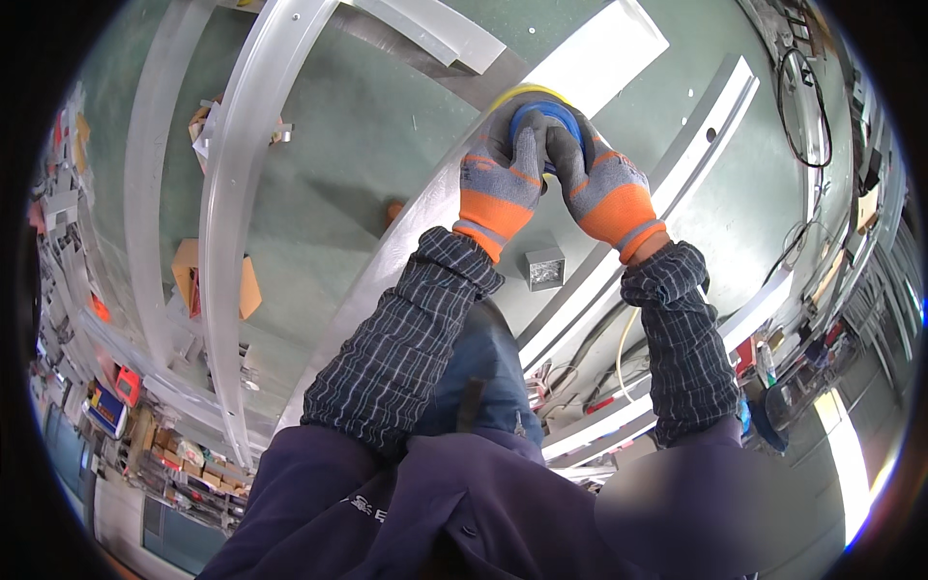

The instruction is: The person uses a handheld orbital polisher to smooth the surface of a large metal frame. They move the tool along the edges and flat surfaces, occasionally pausing to adjust the pad or reposition the frame.

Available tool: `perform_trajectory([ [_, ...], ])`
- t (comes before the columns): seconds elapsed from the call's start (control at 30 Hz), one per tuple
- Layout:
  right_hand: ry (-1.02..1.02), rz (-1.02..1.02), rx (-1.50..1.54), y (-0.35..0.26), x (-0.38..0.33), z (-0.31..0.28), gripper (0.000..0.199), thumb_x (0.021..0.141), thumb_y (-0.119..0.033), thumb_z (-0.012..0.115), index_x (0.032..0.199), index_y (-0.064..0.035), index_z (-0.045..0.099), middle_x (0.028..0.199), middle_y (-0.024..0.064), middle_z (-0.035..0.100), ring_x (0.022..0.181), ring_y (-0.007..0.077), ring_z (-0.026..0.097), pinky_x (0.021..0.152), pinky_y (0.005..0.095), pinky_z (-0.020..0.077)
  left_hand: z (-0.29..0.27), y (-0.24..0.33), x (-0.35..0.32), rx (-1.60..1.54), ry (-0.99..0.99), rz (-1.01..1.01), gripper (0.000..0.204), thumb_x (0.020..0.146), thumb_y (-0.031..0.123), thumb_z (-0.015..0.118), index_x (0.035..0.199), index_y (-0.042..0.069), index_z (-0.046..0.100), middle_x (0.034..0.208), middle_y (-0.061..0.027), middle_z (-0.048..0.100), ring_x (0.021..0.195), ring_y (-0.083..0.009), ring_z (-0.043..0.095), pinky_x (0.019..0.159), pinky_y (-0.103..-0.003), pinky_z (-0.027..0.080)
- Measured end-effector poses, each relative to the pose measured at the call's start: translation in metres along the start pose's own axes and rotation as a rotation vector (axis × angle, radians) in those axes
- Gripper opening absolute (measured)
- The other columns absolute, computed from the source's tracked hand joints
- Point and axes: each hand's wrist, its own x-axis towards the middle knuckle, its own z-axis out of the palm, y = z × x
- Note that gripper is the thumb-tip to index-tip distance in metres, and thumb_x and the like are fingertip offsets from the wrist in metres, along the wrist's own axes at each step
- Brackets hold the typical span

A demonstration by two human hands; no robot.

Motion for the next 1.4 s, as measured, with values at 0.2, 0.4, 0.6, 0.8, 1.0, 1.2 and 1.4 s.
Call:
perform_trajectory([
  [0.2,-0.061,-0.054,-0.180,0.002,-0.006,0.008,0.058,0.110,-0.049,0.052,0.148,-0.0057,0.059,0.103,0.0262,0.078,0.096,0.0471,0.076,0.086,0.0522,0.0597,-0.010,-0.008,-0.011,-0.024,-0.008,-0.104,0.041,0.108,0.034,0.066,0.130,0.000,0.067,0.101,-0.0191,0.078,0.086,-0.0348,0.078,0.079,-0.040,0.061],
  [0.4,-0.054,0.004,-0.057,0.018,0.003,-0.001,0.057,0.109,-0.048,0.056,0.143,-0.0031,0.061,0.101,0.0259,0.079,0.096,0.0474,0.077,0.084,0.0506,0.0603,0.000,-0.007,-0.001,-0.074,-0.100,-0.208,0.048,0.106,0.035,0.069,0.141,0.002,0.062,0.120,-0.0241,0.076,0.110,-0.0448,0.076,0.094,-0.044,0.062],
  [0.6,-0.029,-0.029,-0.050,0.012,-0.004,0.002,0.054,0.107,-0.042,0.061,0.140,0.0004,0.063,0.093,0.0263,0.077,0.090,0.0452,0.077,0.082,0.0502,0.0600,-0.013,0.001,-0.006,0.045,-0.204,-0.303,0.045,0.106,0.033,0.069,0.136,0.000,0.065,0.115,-0.0251,0.077,0.107,-0.0428,0.077,0.090,-0.041,0.062],
  [0.8,-0.082,-0.072,-0.157,0.001,-0.007,0.005,0.051,0.108,-0.042,0.060,0.135,0.0004,0.066,0.091,0.0240,0.078,0.081,0.0439,0.077,0.080,0.0497,0.0589,-0.011,-0.010,-0.015,-0.121,-0.012,-0.115,0.037,0.109,0.027,0.065,0.135,0.001,0.066,0.107,-0.0169,0.077,0.088,-0.0293,0.078,0.078,-0.040,0.061],
  [1.0,-0.054,-0.103,-0.159,0.003,0.001,0.005,0.052,0.108,-0.043,0.059,0.137,0.0001,0.064,0.086,0.0228,0.077,0.082,0.0442,0.077,0.076,0.0500,0.0587,-0.015,-0.009,-0.006,0.029,-0.078,-0.123,0.043,0.107,0.031,0.070,0.138,0.003,0.064,0.108,-0.0194,0.079,0.103,-0.0357,0.080,0.085,-0.041,0.064],
  [1.2,-0.066,-0.083,-0.135,0.005,-0.004,0.007,0.055,0.106,-0.042,0.062,0.139,0.0026,0.062,0.084,0.0254,0.076,0.082,0.0441,0.077,0.075,0.0489,0.0593,-0.015,-0.013,-0.015,-0.020,-0.018,-0.091,0.043,0.107,0.034,0.068,0.136,0.002,0.064,0.107,-0.0235,0.078,0.098,-0.0416,0.079,0.085,-0.043,0.064],
  [1.4,-0.119,-0.094,-0.174,-0.009,-0.005,0.008,0.060,0.107,-0.045,0.060,0.145,0.0004,0.059,0.090,0.0264,0.077,0.083,0.0437,0.077,0.079,0.0508,0.0588,-0.024,-0.010,-0.021,-0.040,0.040,-0.055,0.044,0.107,0.034,0.069,0.138,0.004,0.063,0.106,-0.0236,0.078,0.101,-0.0406,0.080,0.085,-0.041,0.065],
])
